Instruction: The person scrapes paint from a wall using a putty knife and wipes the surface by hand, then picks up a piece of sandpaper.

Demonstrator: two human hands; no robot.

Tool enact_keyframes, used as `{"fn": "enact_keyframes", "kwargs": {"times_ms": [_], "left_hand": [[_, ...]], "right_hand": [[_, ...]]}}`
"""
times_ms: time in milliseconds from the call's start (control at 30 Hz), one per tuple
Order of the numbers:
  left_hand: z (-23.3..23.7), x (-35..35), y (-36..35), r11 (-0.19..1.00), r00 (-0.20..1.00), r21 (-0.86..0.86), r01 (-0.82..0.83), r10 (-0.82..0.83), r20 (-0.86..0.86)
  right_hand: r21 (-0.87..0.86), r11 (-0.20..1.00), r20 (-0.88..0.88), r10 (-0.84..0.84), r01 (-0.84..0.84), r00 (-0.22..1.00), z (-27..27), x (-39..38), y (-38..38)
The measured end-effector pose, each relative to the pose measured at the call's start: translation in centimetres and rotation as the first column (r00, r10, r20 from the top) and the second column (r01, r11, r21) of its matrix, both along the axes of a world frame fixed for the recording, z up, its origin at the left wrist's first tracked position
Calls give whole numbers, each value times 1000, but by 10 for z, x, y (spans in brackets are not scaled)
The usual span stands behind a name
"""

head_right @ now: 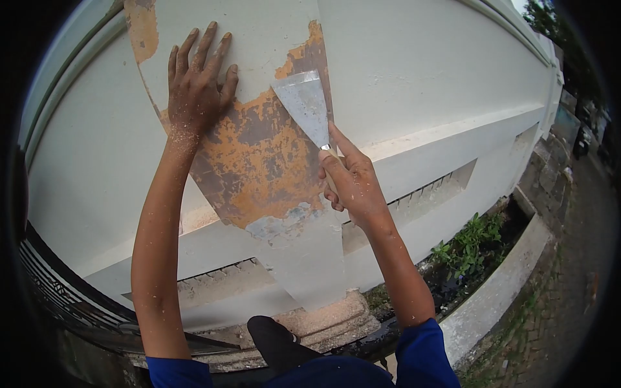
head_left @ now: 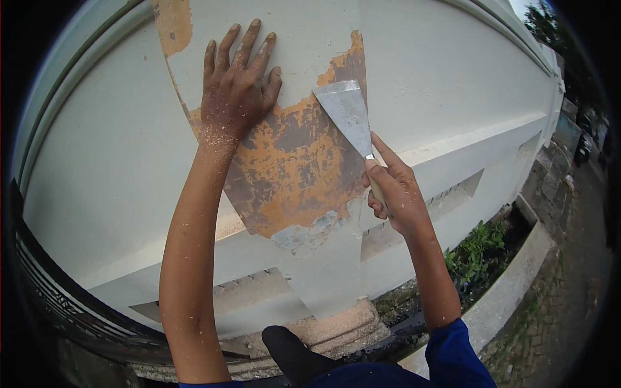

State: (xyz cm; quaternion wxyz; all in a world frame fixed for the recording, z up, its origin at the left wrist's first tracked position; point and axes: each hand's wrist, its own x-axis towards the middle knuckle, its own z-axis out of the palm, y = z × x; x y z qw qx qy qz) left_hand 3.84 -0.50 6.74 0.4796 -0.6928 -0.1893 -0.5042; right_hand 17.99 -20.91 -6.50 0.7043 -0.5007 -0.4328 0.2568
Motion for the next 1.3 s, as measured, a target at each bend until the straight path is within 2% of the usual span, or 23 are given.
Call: {"fn": "enact_keyframes", "kwargs": {"times_ms": [100,200,300,400,500,600,800,1000,1100,1300], "left_hand": [[0,-1,1,1000,999,4,31,-31,-15],[-1,-1,4,997,997,8,70,-70,-16],[-1,-1,2,998,998,6,67,-67,-21],[-1,-1,3,998,998,13,58,-58,-22],[-2,-2,1,997,997,3,76,-76,-19],[-2,-2,1,997,997,19,76,-76,-9],[-2,-2,3,995,995,28,95,-95,-13],[-2,-1,5,996,997,42,76,-76,-3],[-3,-1,5,997,998,42,69,-69,2],[-2,-2,4,996,996,34,88,-88,-11]], "right_hand": [[21,999,8,-35,35,999,5,-2,-6],[-19,999,72,-49,50,996,-18,-2,-15],[-31,999,0,-42,42,999,-2,-1,-8],[-20,998,56,-53,54,997,11,-1,-14],[-74,993,81,-82,89,993,-5,0,-20],[-37,996,33,-79,80,996,3,-4,-9],[-84,991,68,-99,104,993,-4,-1,-20],[-21,997,45,-75,76,996,7,-2,-10],[-67,994,27,-89,90,996,-4,-7,-17],[28,998,9,-52,52,999,5,-4,-7]]}}
